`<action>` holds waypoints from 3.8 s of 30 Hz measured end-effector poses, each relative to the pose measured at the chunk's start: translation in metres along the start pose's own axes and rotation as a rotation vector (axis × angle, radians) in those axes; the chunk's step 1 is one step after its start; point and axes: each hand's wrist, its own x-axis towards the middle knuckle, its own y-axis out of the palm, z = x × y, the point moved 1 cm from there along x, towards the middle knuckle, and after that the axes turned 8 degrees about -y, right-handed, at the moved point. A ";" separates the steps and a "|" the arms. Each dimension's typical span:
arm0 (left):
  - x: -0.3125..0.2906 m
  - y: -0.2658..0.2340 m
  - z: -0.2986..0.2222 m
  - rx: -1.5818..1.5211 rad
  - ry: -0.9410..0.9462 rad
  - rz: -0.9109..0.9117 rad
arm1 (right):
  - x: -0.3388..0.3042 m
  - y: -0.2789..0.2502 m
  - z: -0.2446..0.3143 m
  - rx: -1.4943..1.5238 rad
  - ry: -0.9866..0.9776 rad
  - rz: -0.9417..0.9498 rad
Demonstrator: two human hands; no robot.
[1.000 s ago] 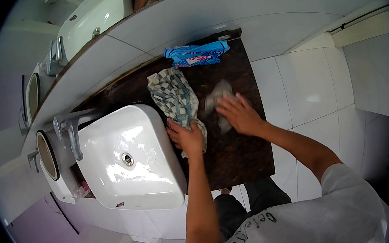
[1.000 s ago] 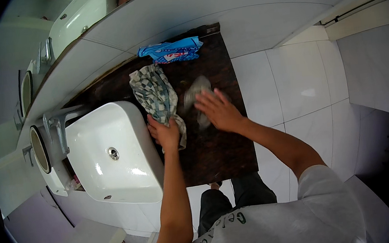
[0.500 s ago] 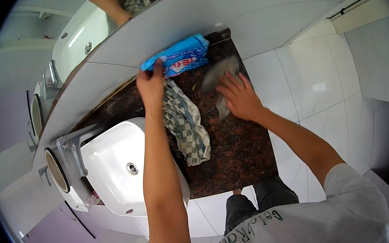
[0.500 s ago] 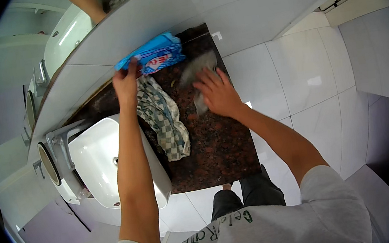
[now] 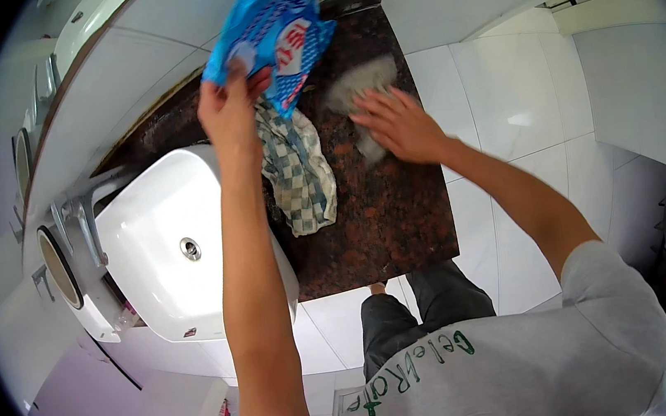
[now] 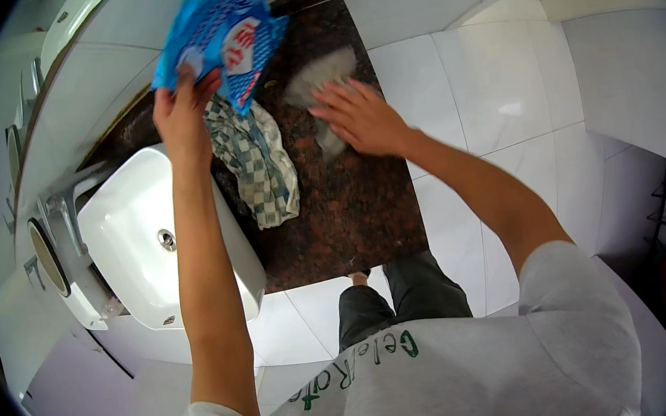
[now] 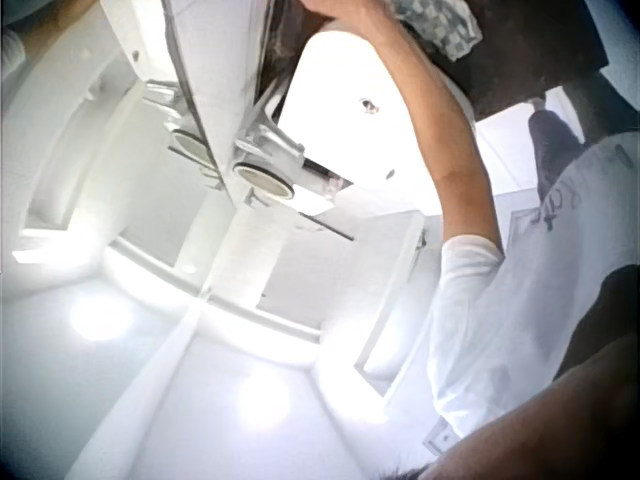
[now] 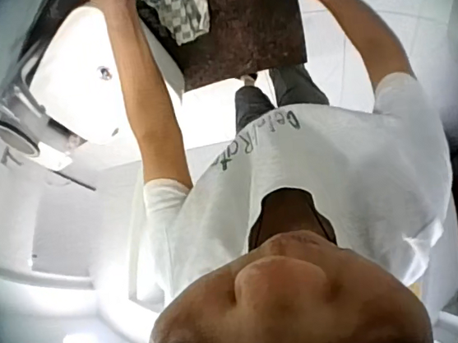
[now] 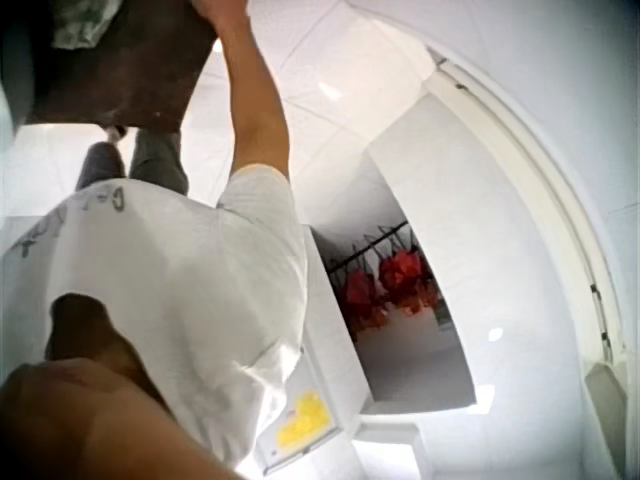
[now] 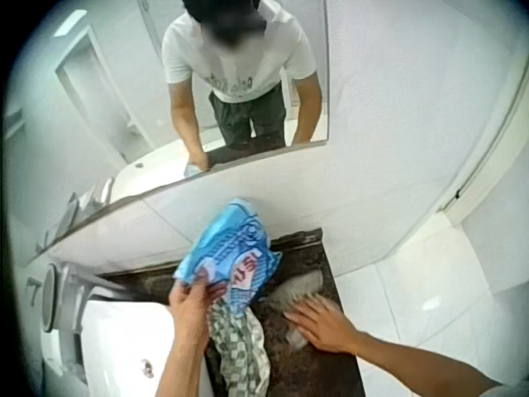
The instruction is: The person cleans a bathroom sink and countertop using a cloth and a cleaning wipe. They wipe the dark countertop surface, the white sink basin, and the faucet, then rinse the cloth under running water and continue wiping the surfaces.
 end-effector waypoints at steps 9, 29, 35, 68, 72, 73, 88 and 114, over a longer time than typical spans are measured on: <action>0.012 -0.014 0.025 0.240 -0.056 0.007 | -0.114 0.018 0.163 0.149 0.021 0.227; -0.388 -0.419 0.007 0.073 -0.281 -0.448 | -0.019 0.111 0.374 0.604 0.343 -0.189; -0.435 -0.510 -0.005 0.090 -0.289 -0.407 | 0.011 -0.001 0.358 1.582 1.074 -0.842; -0.173 -0.607 -0.017 0.712 -0.246 -0.540 | 0.353 0.192 0.504 0.424 -0.717 -0.002; -0.177 -0.605 -0.015 0.726 -0.282 -0.562 | 0.425 0.208 0.478 0.256 -0.409 0.054; -0.179 -0.606 -0.018 0.723 -0.294 -0.562 | 0.444 0.204 0.461 0.167 -0.298 -0.014; -0.182 -0.617 -0.012 0.496 -0.233 -0.528 | 0.380 0.203 0.582 1.024 0.071 0.183; -0.175 -0.620 -0.010 0.677 -0.226 -0.469 | 0.477 0.182 0.426 -0.257 -0.314 0.015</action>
